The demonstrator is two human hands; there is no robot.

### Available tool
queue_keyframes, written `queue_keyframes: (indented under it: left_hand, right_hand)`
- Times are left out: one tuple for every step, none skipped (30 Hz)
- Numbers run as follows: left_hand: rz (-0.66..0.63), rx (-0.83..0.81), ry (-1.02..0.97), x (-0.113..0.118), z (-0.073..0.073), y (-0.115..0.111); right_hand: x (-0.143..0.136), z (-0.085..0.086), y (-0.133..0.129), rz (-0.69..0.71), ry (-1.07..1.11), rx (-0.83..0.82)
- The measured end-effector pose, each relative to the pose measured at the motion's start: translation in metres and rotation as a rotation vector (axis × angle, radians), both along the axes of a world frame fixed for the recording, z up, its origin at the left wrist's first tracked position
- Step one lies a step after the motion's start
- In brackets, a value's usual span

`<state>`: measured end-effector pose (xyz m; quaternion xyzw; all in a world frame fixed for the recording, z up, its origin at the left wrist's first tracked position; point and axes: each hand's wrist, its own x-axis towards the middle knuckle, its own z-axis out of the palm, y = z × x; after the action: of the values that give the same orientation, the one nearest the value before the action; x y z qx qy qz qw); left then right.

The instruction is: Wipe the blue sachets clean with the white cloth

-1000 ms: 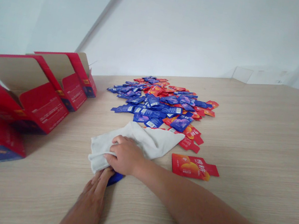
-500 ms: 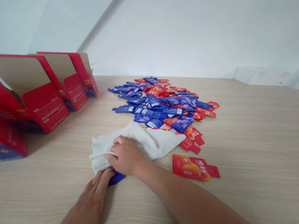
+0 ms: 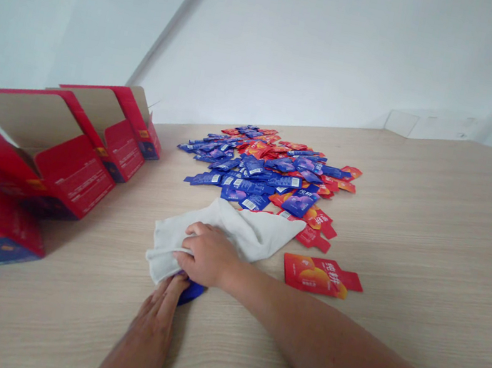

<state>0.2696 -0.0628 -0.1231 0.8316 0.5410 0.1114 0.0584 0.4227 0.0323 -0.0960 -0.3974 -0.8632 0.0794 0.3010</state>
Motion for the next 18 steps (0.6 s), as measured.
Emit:
queue_keyframes:
  left_hand:
    - [-0.001,-0.009,-0.001,0.0006,0.001,0.0001]
    - [-0.002,-0.016,-0.003,0.0011,0.0018,0.0002]
    - [-0.003,-0.018,-0.004,0.0013,0.0022,0.0003]
    - [-0.002,-0.015,-0.005,0.0012,0.0023,0.0004]
    - [0.001,-0.011,-0.004,0.001,0.0019,0.0005]
    - [0.005,-0.007,0.0,0.0006,0.0013,0.0006]
    - [0.008,-0.004,0.005,0.0003,0.0005,0.0007]
    - [0.01,-0.004,0.01,0.0,-0.0004,0.0007]
    - [0.009,-0.006,0.015,-0.0002,-0.0011,0.0007]
    - [0.007,-0.009,0.018,-0.0003,-0.0015,0.0006]
    - [0.005,-0.011,0.019,-0.0002,-0.0018,0.0005]
    - [0.003,-0.012,0.02,-0.0001,-0.0017,0.0005]
    - [0.001,-0.012,0.021,0.0001,-0.0014,0.0005]
    - [-0.001,-0.011,0.022,0.0003,-0.0009,0.0005]
    - [-0.002,-0.009,0.022,0.0004,-0.0002,0.0006]
    - [-0.003,-0.007,0.019,0.0004,0.0005,0.0008]
    - [-0.002,-0.005,0.014,0.0005,0.0011,0.0009]
    - [-0.004,-0.005,0.009,0.0005,0.0015,0.0011]
  right_hand:
    - [-0.0001,-0.0002,0.0001,-0.002,0.002,0.0]
    - [-0.0001,-0.0003,0.0,-0.004,0.002,-0.001]
    - [0.0,-0.0005,-0.0001,-0.005,0.002,-0.002]
    - [0.0001,-0.0006,-0.0004,-0.007,0.003,-0.002]
    - [0.0002,-0.0008,-0.0007,-0.006,0.004,-0.002]
    - [0.0004,-0.001,-0.001,-0.003,0.004,-0.003]
    - [0.0005,-0.0012,-0.0012,0.0,0.004,-0.004]
    - [0.0005,-0.0013,-0.0014,0.004,0.003,-0.005]
    - [0.0005,-0.0014,-0.0015,0.006,0.002,-0.005]
    - [0.0004,-0.0015,-0.0014,0.009,-0.001,-0.006]
    - [0.0003,-0.0014,-0.0013,0.01,-0.004,-0.006]
    - [0.0001,-0.0013,-0.0012,0.009,-0.005,-0.006]
    - [0.0,-0.001,-0.001,0.008,-0.006,-0.006]
    - [-0.0001,-0.0007,-0.0009,0.005,-0.006,-0.007]
    - [-0.0002,-0.0004,-0.0009,0.002,-0.006,-0.008]
    - [-0.0002,-0.0001,-0.0009,0.0,-0.005,-0.01]
    - [-0.0002,0.0001,-0.001,-0.003,-0.003,-0.012]
    - [-0.0002,0.0003,-0.0011,-0.004,-0.003,-0.013]
